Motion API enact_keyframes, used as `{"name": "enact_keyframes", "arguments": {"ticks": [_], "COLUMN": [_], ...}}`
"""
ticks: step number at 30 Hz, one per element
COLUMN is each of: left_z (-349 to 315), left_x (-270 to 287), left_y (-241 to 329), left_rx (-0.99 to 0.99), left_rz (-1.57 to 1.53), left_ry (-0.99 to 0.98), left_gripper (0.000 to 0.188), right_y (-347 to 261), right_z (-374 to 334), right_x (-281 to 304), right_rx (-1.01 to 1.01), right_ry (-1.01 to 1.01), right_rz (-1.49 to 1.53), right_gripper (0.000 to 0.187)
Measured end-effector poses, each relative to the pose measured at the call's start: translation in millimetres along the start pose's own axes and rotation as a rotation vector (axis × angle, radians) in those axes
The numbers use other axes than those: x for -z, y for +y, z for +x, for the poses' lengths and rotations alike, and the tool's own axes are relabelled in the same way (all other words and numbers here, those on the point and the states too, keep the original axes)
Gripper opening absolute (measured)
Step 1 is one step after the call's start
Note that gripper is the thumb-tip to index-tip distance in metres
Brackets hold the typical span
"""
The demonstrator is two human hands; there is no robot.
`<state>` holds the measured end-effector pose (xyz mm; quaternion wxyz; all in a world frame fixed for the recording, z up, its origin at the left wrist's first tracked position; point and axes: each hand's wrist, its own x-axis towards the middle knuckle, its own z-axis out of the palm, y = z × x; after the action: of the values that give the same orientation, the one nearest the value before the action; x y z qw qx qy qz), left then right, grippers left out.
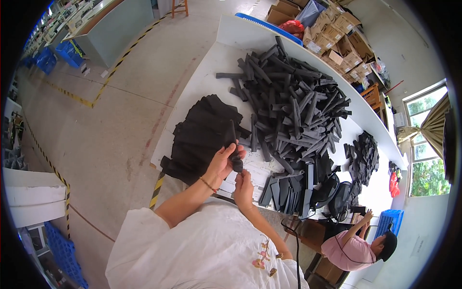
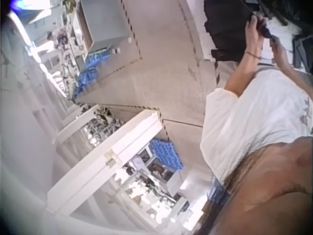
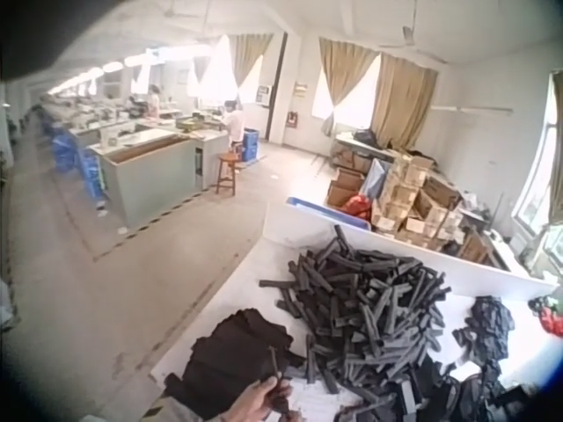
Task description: The person is counting and sorting black foam pieces on a workbench using a wooden stick.
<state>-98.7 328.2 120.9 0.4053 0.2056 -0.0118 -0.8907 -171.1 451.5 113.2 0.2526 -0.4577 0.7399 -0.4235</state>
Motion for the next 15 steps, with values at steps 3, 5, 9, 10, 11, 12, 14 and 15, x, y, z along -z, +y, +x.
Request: {"name": "enact_keyframes", "arguments": {"ticks": [3, 5, 9, 10, 11, 12, 14, 15], "left_z": [-2.8, 2.9, 23.7, 29.3, 26.6, 26.3, 18.5, 11.0], "left_x": [-0.8, 3.7, -20.3, -18.4, -14.4, -14.3, -13.0, -14.9], "left_y": [-3.8, 6.7, 53.7, 59.8, 54.1, 45.1, 22.3, 11.4], "left_rx": [0.026, -0.025, -0.016, -0.010, -0.023, -0.035, -0.073, -0.066], "left_rz": [0.102, 0.213, 0.232, 0.287, 0.214, 0.144, 0.054, 0.040], "left_ry": [-0.037, -0.122, -0.224, -0.163, -0.129, -0.100, -0.070, -0.022], "left_gripper": [0.033, 0.041, 0.045, 0.041, 0.036, 0.032, 0.029, 0.029], "right_y": [-5.1, -8.6, -7.4, -7.7, -7.7, -6.7, -8.6, -12.0], "right_z": [10.4, 14.8, 16.8, 18.3, 18.5, 24.0, 26.8, 30.0], "right_x": [-3.1, -0.9, 7.3, 6.5, 4.6, 0.7, -6.3, -9.9], "right_rx": [0.015, 0.059, 0.060, 0.136, 0.141, 0.127, 0.107, 0.102], "right_ry": [0.049, 0.090, -0.067, -0.075, -0.081, -0.044, -0.004, 0.030], "right_rz": [0.019, 0.039, 0.021, 0.027, 0.028, 0.016, 0.004, -0.014], "right_gripper": [0.024, 0.024, 0.024, 0.021, 0.021, 0.021, 0.021, 0.021]}}
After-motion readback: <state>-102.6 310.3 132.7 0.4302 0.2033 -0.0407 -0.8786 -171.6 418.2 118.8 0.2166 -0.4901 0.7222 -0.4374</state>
